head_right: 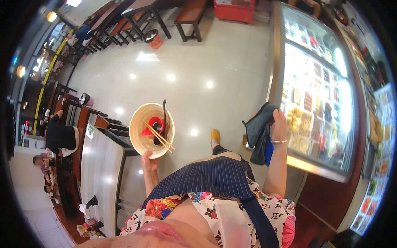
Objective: The person prepares a bowl of soup by cutting noodles with scissors, adding broth and garnishes, then carries the bowl to a table and serves it to a customer. They then clear the table, wipe it with a cloth, and restock a refrigerated display case with various food items using tongs.
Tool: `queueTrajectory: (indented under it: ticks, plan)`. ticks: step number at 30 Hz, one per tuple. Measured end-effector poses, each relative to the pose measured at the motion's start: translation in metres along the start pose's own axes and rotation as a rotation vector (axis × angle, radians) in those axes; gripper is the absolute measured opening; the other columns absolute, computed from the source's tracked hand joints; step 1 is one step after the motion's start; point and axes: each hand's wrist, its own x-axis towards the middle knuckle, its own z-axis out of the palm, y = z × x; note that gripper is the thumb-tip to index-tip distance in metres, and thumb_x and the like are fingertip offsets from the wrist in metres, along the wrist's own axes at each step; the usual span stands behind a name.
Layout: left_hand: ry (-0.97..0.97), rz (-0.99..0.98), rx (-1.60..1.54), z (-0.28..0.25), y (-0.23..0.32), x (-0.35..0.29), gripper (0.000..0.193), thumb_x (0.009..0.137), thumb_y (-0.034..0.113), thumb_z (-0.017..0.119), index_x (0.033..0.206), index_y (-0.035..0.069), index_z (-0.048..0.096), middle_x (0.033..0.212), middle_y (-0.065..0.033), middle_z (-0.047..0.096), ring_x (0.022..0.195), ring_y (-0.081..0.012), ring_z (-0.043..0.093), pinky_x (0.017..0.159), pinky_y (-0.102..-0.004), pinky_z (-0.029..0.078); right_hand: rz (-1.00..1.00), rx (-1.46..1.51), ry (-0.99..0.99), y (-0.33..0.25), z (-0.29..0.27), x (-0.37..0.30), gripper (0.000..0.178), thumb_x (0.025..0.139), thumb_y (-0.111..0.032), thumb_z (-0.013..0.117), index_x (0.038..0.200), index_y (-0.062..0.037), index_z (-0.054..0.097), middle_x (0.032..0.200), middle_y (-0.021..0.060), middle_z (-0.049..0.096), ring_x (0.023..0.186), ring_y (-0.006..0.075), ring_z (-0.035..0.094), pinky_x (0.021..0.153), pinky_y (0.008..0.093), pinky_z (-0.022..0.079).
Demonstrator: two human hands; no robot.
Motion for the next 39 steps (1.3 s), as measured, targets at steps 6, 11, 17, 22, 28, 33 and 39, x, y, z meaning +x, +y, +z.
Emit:
queueTrajectory:
  ticks: [6,11,17,22,28,33,39]
  plan:
    - [0.091,-0.045,-0.018,-0.028,-0.010,-0.010,0.054,0.072,0.002,0.049,0.125,-0.003,0.043,0.115,-0.0170,0.057,0.101,-0.0347,0.061,0.081,-0.0464,0.056,0.037,-0.046,-0.158,0.029,0.002,0.026,0.023,0.097,-0.025,0.048,0.104,-0.0050,0.057,0.099,0.0022,0.061,0.092,0.0134,0.058,0.081,0.0301,0.047]
    - [0.127,-0.031,-0.065,-0.012,0.003,-0.005,0.056,0.073,0.002,0.049,0.128,-0.002,0.040,0.115,-0.0187,0.057,0.100,-0.0365,0.061,0.076,-0.0476,0.057,-0.035,-0.141,-0.123,0.030,0.043,0.087,0.019,0.095,-0.024,0.051,0.085,-0.0085,0.057,0.081,-0.0029,0.056,0.077,0.0081,0.052,0.073,0.0227,0.043]
    - [0.127,-0.010,-0.113,-0.011,0.000,0.054,0.054,0.074,0.002,0.050,0.127,0.001,0.041,0.117,-0.0167,0.055,0.098,-0.0340,0.061,0.076,-0.0449,0.055,0.149,-0.682,-0.092,0.043,0.038,0.180,0.027,0.094,-0.030,0.051,0.096,-0.0050,0.060,0.093,0.0043,0.061,0.082,0.0112,0.059,0.075,0.0285,0.051]
    - [0.130,0.020,-0.141,0.016,0.002,0.086,0.051,0.075,0.001,0.048,0.126,-0.002,0.041,0.118,-0.0177,0.054,0.103,-0.0337,0.059,0.081,-0.0470,0.054,0.124,-0.269,0.088,0.055,0.024,0.177,0.030,0.095,-0.032,0.051,0.110,-0.0062,0.055,0.095,0.0037,0.062,0.082,0.0140,0.062,0.073,0.0308,0.053]
    - [0.121,0.067,-0.108,0.074,0.030,0.129,0.046,0.078,0.000,0.046,0.124,-0.004,0.042,0.117,-0.0173,0.055,0.103,-0.0335,0.060,0.083,-0.0434,0.055,0.107,-0.269,0.285,0.044,-0.025,0.171,0.025,0.096,-0.031,0.049,0.102,-0.0078,0.057,0.090,0.0041,0.063,0.081,0.0150,0.062,0.073,0.0301,0.052]
    - [0.121,0.079,-0.117,0.086,0.044,0.154,0.043,0.079,0.003,0.047,0.122,-0.003,0.043,0.116,-0.0172,0.057,0.100,-0.0305,0.062,0.073,-0.0382,0.057,0.113,-0.237,0.367,0.065,-0.044,0.182,0.025,0.096,-0.031,0.050,0.102,-0.0081,0.057,0.090,0.0030,0.062,0.079,0.0149,0.061,0.068,0.0321,0.051]
    - [0.214,0.086,-0.219,0.082,0.032,0.164,0.056,0.074,-0.001,0.047,0.130,0.001,0.038,0.121,-0.0165,0.053,0.104,-0.0341,0.059,0.082,-0.0457,0.055,0.129,-0.142,0.322,0.083,0.030,0.252,0.049,0.093,-0.037,0.052,0.129,-0.0043,0.047,0.124,0.0074,0.055,0.110,0.0202,0.054,0.093,0.0350,0.043]
